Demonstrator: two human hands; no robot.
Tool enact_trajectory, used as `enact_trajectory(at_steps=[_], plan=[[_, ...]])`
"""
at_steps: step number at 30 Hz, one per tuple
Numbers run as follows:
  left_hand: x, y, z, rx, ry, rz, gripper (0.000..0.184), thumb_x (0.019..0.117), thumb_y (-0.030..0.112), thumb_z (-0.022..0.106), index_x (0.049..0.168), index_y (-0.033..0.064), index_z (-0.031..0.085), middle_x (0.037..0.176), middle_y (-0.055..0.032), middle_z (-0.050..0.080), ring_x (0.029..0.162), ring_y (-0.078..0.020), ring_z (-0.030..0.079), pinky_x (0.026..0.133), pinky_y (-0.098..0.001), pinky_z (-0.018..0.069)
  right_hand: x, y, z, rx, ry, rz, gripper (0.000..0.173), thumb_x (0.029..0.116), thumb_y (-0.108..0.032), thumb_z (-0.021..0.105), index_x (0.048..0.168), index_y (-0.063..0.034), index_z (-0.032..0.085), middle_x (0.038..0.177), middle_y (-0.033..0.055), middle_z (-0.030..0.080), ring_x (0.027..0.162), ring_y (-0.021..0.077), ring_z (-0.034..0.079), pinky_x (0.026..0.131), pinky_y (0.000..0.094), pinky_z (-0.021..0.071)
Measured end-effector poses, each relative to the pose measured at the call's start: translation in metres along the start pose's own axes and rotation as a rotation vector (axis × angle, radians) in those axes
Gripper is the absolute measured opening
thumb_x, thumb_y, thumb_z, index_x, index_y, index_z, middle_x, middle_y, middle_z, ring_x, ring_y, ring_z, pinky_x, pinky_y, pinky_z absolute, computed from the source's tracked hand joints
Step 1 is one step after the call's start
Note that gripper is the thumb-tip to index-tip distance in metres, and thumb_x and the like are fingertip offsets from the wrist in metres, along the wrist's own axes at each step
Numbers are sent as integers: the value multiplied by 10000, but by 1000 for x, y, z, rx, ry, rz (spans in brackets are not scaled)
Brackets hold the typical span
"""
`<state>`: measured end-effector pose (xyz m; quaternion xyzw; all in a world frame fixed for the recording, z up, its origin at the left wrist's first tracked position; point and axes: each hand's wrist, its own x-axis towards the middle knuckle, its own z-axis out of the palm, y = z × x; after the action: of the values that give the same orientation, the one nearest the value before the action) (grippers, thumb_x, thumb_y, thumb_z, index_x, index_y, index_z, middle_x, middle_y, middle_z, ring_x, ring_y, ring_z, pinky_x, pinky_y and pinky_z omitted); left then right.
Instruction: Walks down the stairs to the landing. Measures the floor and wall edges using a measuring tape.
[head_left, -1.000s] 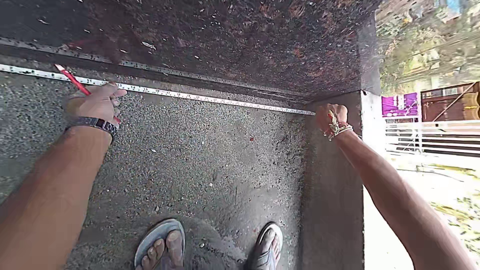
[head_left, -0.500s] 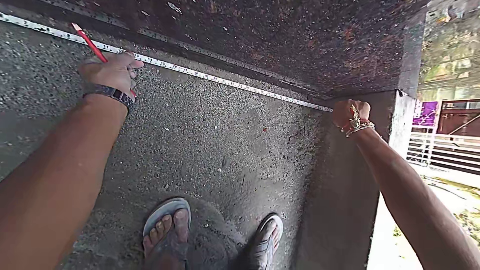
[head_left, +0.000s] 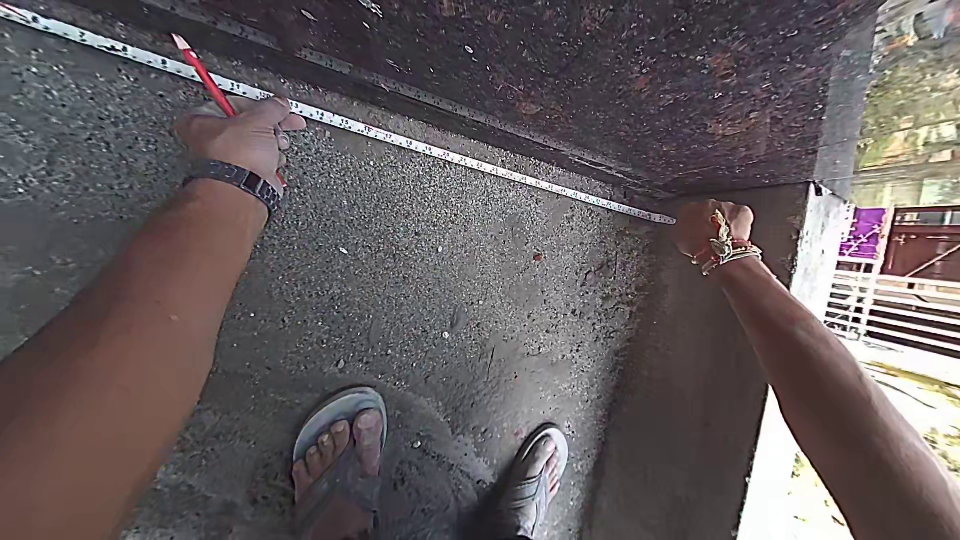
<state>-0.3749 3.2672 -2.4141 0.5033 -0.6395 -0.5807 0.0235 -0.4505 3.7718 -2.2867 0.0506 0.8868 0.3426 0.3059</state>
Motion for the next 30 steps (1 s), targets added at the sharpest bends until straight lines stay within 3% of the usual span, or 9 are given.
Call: enact_trajectory(at_steps=[6,16,24,30], plan=[[0,-1,0,-29,-19,10,93,957,245,711,1010,239,635,744,139,683,461,42,465,407,-152,328,4,1,8,1,30,-9,217,913,-157,672,848,50,677,931,269,685,908,460,680,685,635,490],[-3,0,-1,-35,-28,20,108,965,231,708,1043,207,637,745,140,692,496,56,515,450,-134,379,-2,-6,-1,6,-5,1,245,941,-184,657,885,52,690,969,284,697,953,473,684,728,656,490],[0,-1,-1,-14,-29,30,74,961,242,709,1000,210,654,740,139,687,498,54,508,463,-134,381,0,-4,1,-18,-6,2,264,929,-203,680,862,52,681,961,286,696,950,482,683,728,659,493],[2,-3,-3,-16,-57,45,60,974,258,693,962,226,644,727,152,689,480,59,492,438,-140,364,-3,-7,-3,-4,-3,2,221,944,-166,647,917,48,691,996,292,698,972,482,684,739,660,498]])
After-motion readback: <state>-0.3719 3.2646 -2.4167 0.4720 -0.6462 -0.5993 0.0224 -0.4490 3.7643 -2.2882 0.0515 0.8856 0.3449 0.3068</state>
